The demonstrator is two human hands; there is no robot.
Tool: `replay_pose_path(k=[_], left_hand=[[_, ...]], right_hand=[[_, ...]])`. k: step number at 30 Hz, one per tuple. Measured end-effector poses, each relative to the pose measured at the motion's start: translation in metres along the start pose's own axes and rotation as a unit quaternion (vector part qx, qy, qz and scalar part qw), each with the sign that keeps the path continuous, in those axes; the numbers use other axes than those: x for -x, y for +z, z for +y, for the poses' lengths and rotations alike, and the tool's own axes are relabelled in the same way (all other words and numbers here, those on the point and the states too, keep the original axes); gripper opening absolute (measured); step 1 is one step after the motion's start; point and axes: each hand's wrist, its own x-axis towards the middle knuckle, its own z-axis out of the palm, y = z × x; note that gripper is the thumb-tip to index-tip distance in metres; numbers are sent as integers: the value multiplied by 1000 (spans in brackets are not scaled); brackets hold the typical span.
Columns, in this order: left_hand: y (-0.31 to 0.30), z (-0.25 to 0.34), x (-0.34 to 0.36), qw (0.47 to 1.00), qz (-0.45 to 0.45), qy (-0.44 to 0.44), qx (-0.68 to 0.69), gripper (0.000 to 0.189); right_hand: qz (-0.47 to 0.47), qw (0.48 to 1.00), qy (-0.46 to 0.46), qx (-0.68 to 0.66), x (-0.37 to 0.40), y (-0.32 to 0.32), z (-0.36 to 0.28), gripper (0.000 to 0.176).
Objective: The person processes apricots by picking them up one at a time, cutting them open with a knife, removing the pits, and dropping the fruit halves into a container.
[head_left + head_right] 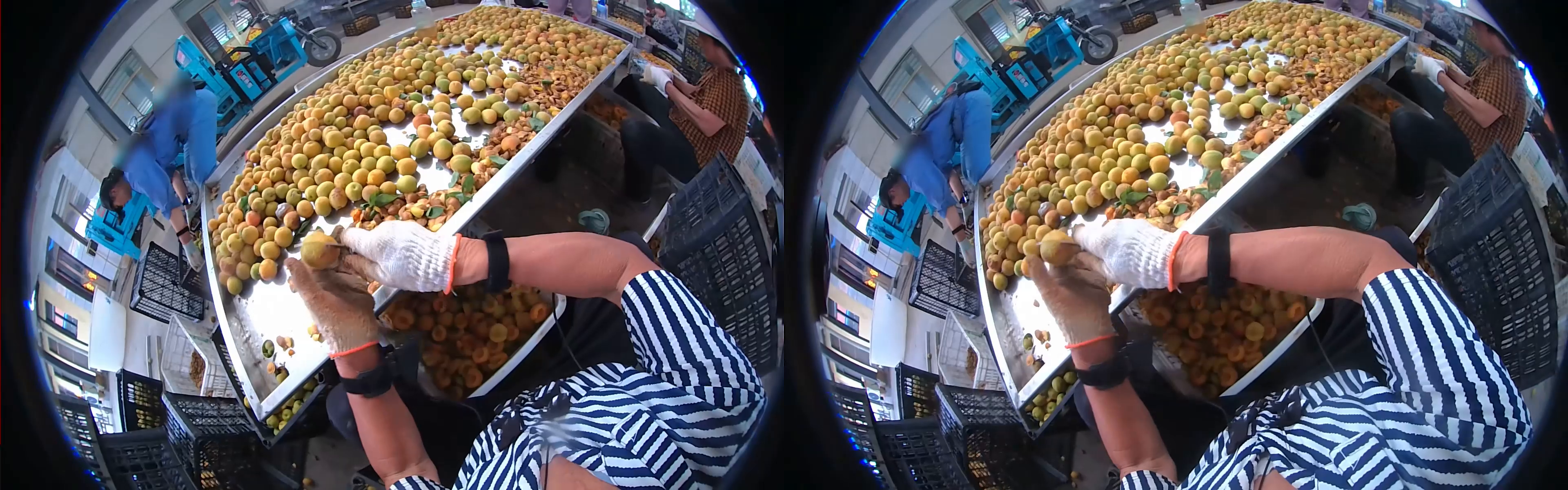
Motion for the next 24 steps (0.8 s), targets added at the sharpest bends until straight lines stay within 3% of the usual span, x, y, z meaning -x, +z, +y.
replay_pose_path(k=[2, 5, 10, 16, 22, 24], left_hand=[[17, 9, 9, 1000, 18, -4, 21, 52], [12, 5, 7, 996, 47, 49, -60, 42], [-8, -3, -4, 991, 112, 18, -70, 24], [-13, -9, -6, 994, 103, 30, -19, 24], [-1, 1, 6, 993, 10, 17, -116, 30], [14, -3, 10, 994, 24, 70, -84, 32]], right_hand=[[-71, 997, 2, 10, 3, -6, -7, 25], [-79, 997, 21, 15, 7, 0, -11, 25], [-60, 998, 0, 16, 7, 16, -1, 24], [-82, 996, 25, 22, 0, 23, 0, 28], [-59, 998, 2, -11, 8, 4, -1, 26], [-51, 998, 7, -30, 11, 2, -4, 26]])
